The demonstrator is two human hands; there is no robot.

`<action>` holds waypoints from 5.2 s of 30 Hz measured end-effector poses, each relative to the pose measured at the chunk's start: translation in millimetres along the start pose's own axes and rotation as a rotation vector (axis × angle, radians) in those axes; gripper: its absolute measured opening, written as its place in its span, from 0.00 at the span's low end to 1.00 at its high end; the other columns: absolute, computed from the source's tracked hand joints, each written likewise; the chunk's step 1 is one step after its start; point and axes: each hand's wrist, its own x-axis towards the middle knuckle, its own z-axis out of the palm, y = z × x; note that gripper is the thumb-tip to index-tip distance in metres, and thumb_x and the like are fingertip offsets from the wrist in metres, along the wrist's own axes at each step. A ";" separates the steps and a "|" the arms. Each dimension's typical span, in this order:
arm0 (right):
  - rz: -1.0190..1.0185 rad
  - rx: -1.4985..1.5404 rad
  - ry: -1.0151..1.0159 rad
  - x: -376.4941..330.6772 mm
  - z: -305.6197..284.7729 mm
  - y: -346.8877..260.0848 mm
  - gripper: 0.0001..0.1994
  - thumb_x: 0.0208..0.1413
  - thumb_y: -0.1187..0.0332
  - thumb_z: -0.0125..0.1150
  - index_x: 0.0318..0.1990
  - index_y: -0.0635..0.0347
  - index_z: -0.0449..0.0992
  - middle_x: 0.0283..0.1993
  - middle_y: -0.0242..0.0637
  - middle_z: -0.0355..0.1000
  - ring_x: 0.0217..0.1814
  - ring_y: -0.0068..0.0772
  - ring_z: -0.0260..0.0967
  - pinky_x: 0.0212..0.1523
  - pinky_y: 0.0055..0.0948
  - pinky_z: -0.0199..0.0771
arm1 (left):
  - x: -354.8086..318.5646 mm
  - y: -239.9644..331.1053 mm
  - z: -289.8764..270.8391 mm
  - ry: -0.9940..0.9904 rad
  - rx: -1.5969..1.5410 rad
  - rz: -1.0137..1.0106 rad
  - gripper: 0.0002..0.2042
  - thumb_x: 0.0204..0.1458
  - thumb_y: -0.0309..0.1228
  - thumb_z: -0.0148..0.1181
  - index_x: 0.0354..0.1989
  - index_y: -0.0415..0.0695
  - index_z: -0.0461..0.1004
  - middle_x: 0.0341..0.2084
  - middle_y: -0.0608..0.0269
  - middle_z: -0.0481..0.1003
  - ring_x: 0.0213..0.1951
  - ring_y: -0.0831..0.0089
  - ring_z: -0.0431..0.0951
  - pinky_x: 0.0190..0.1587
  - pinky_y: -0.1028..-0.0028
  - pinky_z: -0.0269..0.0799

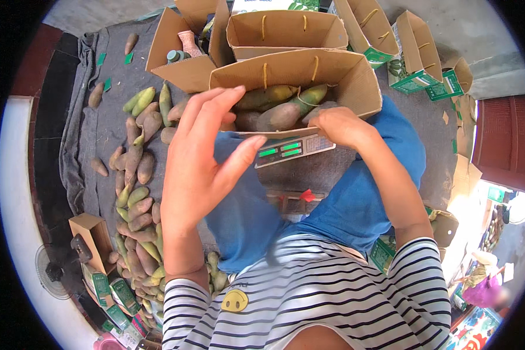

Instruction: Weighing and packing large radish-like vegetables into paper bags using an electronic scale.

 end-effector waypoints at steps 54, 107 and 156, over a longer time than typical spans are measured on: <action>0.297 0.062 -0.725 123.6 28.0 34.4 0.30 0.41 0.51 0.71 0.49 0.61 0.71 0.40 0.43 0.74 0.38 0.39 0.72 0.32 0.36 0.75 | 58.1 -58.4 60.1 -0.339 0.627 -0.045 0.13 0.50 0.35 0.60 0.36 0.40 0.68 0.33 0.49 0.73 0.37 0.53 0.76 0.38 0.58 0.72; 0.120 -0.043 0.401 -14.8 -58.4 32.1 0.16 0.55 0.61 0.57 0.47 0.60 0.71 0.44 0.43 0.72 0.48 0.47 0.69 0.47 0.40 0.69 | 68.1 -38.3 92.5 -0.463 0.757 -0.039 0.15 0.48 0.36 0.61 0.40 0.41 0.70 0.39 0.53 0.72 0.48 0.55 0.71 0.48 0.59 0.65; 0.071 0.079 0.190 3.9 -56.0 -4.0 0.16 0.54 0.66 0.59 0.49 0.61 0.72 0.35 0.45 0.74 0.36 0.42 0.71 0.40 0.36 0.70 | -367.8 -268.9 100.2 -0.486 0.690 -1.181 0.20 0.45 0.40 0.61 0.45 0.43 0.69 0.49 0.53 0.68 0.54 0.55 0.68 0.48 0.58 0.69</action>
